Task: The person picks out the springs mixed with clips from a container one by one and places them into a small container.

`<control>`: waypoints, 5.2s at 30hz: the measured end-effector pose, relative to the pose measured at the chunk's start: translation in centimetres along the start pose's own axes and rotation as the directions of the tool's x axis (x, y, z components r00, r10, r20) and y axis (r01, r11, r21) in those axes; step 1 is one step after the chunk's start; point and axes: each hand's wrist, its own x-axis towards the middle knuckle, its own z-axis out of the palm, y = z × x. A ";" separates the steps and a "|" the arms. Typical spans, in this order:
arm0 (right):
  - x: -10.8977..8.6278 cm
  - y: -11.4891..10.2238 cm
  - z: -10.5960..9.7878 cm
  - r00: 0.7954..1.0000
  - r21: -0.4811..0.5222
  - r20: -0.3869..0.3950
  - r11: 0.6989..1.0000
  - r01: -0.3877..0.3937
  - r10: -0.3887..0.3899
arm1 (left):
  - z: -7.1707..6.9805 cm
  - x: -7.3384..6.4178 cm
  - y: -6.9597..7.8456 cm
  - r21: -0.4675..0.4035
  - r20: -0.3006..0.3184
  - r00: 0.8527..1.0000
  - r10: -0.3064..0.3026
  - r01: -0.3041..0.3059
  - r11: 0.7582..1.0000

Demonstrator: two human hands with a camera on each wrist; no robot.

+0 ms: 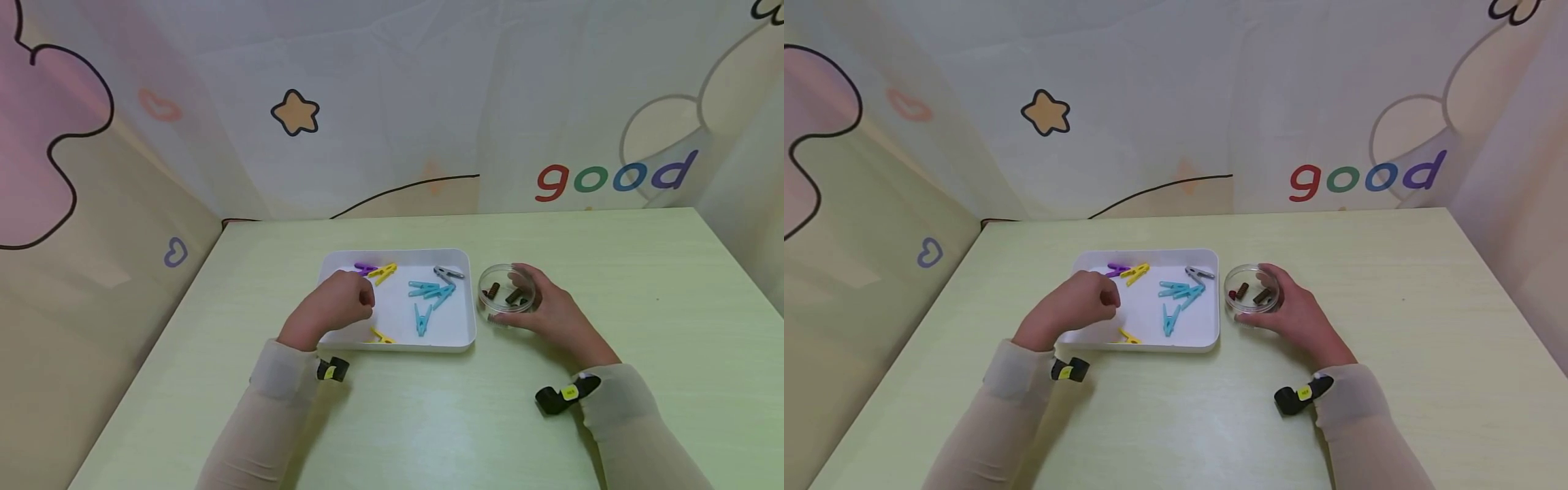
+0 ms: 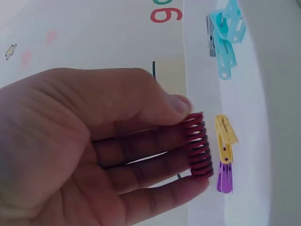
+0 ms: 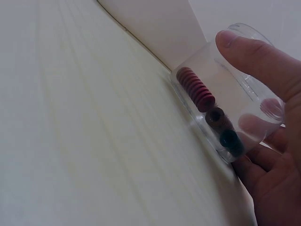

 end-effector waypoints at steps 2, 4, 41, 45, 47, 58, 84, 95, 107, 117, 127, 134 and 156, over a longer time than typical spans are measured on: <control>0.0 -0.1 0.0 1.000 0.001 0.003 1.000 -0.003 0.003 | 0.1 0.1 0.1 -0.014 -0.019 1.000 -0.003 0.002 1.000; 0.0 -0.1 0.0 1.000 -0.002 0.004 1.000 -0.008 0.008 | 0.1 0.2 0.2 -0.013 -0.040 0.999 0.001 -0.002 1.000; 0.0 0.0 -0.1 1.000 0.008 0.007 1.000 -0.013 0.013 | 0.9 0.1 3.9 -0.116 -0.292 0.951 0.101 -0.140 0.983; -0.1 0.0 -0.1 1.000 -0.007 -0.003 1.000 0.005 -0.005 | 1.0 0.1 4.2 -0.122 -0.320 0.939 0.124 -0.170 0.978; -0.1 0.0 -0.1 1.000 -0.009 -0.004 1.000 0.008 -0.008 | 1.1 0.2 4.4 -0.125 -0.328 0.936 0.126 -0.175 0.977; -0.1 -0.2 -0.1 1.000 0.005 0.007 1.000 -0.019 0.019 | 1.6 0.7 5.7 -0.140 -0.353 0.928 0.120 -0.179 0.974; 0.1 0.1 -0.1 1.000 -0.003 0.001 1.000 -0.006 0.006 | 2.9 2.3 8.6 -0.232 -0.379 0.907 0.182 -0.284 0.930; 0.0 0.2 -0.1 1.000 -0.012 -0.019 1.000 0.011 -0.012 | 3.5 2.8 9.5 -0.201 -0.440 0.862 0.251 -0.368 0.908; -0.1 0.2 -0.2 0.999 -0.007 -0.025 1.000 0.022 -0.022 | 4.4 4.0 10.8 -0.173 -0.445 0.837 0.318 -0.429 0.887; -0.1 0.2 -0.4 0.998 0.019 -0.047 0.999 0.037 -0.037 | 5.3 5.1 12.0 -0.159 -0.420 0.838 0.347 -0.444 0.882; -0.4 0.7 -0.3 0.999 0.008 -0.052 1.000 0.013 -0.012 | 6.6 6.4 13.3 -0.154 -0.363 0.864 0.349 -0.425 0.892; -0.4 0.4 -0.3 0.999 0.000 -0.046 1.000 0.013 -0.013 | 7.2 6.9 12.9 -0.126 -0.362 0.861 0.357 -0.425 0.896; 0.0 0.7 0.2 0.995 0.043 -0.044 0.995 0.088 -0.087 | 7.4 6.5 11.7 -0.119 -0.319 0.872 0.371 -0.425 0.897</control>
